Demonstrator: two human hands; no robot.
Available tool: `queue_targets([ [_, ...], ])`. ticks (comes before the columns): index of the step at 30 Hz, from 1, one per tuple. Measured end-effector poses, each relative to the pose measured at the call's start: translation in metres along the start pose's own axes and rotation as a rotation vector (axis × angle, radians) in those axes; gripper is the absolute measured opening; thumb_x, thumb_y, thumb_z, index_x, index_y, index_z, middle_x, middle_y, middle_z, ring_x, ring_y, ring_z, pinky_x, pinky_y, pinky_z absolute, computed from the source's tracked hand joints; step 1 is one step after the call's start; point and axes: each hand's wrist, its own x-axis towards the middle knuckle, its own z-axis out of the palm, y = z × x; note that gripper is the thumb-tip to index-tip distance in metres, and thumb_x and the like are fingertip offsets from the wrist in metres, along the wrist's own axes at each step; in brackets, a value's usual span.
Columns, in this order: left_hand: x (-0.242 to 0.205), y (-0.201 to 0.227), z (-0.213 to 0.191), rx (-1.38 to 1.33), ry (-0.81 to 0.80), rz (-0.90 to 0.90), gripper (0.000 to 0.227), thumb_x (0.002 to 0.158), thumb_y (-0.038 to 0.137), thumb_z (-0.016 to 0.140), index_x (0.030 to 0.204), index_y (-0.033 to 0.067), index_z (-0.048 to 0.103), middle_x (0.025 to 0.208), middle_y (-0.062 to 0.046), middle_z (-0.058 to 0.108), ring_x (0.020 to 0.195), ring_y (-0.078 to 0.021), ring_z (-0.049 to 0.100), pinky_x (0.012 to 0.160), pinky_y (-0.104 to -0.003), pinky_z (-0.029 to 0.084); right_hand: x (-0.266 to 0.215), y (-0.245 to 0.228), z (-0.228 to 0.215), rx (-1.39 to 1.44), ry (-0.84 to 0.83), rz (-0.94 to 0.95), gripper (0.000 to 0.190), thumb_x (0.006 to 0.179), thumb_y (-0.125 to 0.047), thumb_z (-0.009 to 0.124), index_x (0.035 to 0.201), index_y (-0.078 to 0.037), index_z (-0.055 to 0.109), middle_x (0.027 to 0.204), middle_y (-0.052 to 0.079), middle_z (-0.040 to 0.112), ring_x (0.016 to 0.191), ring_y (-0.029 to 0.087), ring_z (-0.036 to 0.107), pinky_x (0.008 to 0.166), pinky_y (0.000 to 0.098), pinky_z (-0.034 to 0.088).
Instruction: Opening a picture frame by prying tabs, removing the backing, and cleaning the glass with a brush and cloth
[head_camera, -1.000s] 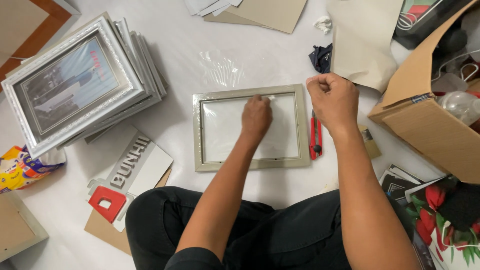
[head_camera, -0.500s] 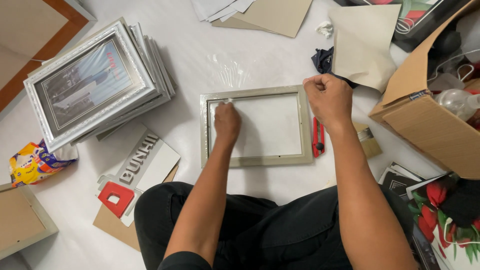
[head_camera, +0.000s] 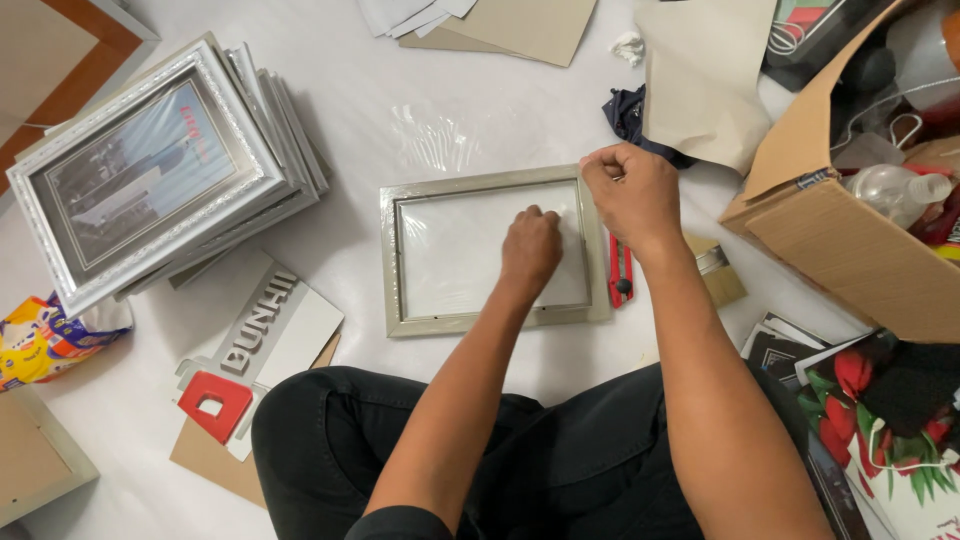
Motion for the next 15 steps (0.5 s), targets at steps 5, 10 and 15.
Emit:
queue_targets([
  [5,-0.027,-0.088,-0.031,0.026,0.037,-0.167,0.009,0.084,0.011,0.067,0.088,0.0068,0.073,0.084,-0.015,0.066,0.079,-0.0334,0.071,0.068,-0.043,0.061,-0.005,0.000,-0.003,-0.004,-0.004,-0.024,0.024,0.088,-0.038,0.069,0.099,-0.019,0.078,0.077,-0.006,0.071,0.070,0.013,0.069,0.064,0.0301,0.052],
  [10,-0.052,-0.128,-0.111,0.279,0.062,-0.352,0.009,0.084,0.003,0.067,0.082,0.0077,0.074,0.083,-0.011,0.067,0.075,-0.0244,0.071,0.066,-0.034,0.061,-0.010,-0.003,0.000,0.017,0.004,-0.022,0.021,0.087,-0.037,0.069,0.098,-0.021,0.078,0.075,-0.008,0.070,0.067,0.012,0.067,0.065,0.0283,0.052],
  [15,-0.046,-0.117,-0.100,0.296,0.060,-0.439,0.009,0.084,-0.001,0.064,0.082,0.0036,0.071,0.082,-0.014,0.067,0.075,-0.0266,0.071,0.066,-0.036,0.060,-0.009,-0.007,-0.003,0.029,-0.007,-0.009,0.022,0.087,-0.037,0.068,0.098,-0.022,0.078,0.076,-0.009,0.070,0.068,0.010,0.067,0.065,0.0262,0.051],
])
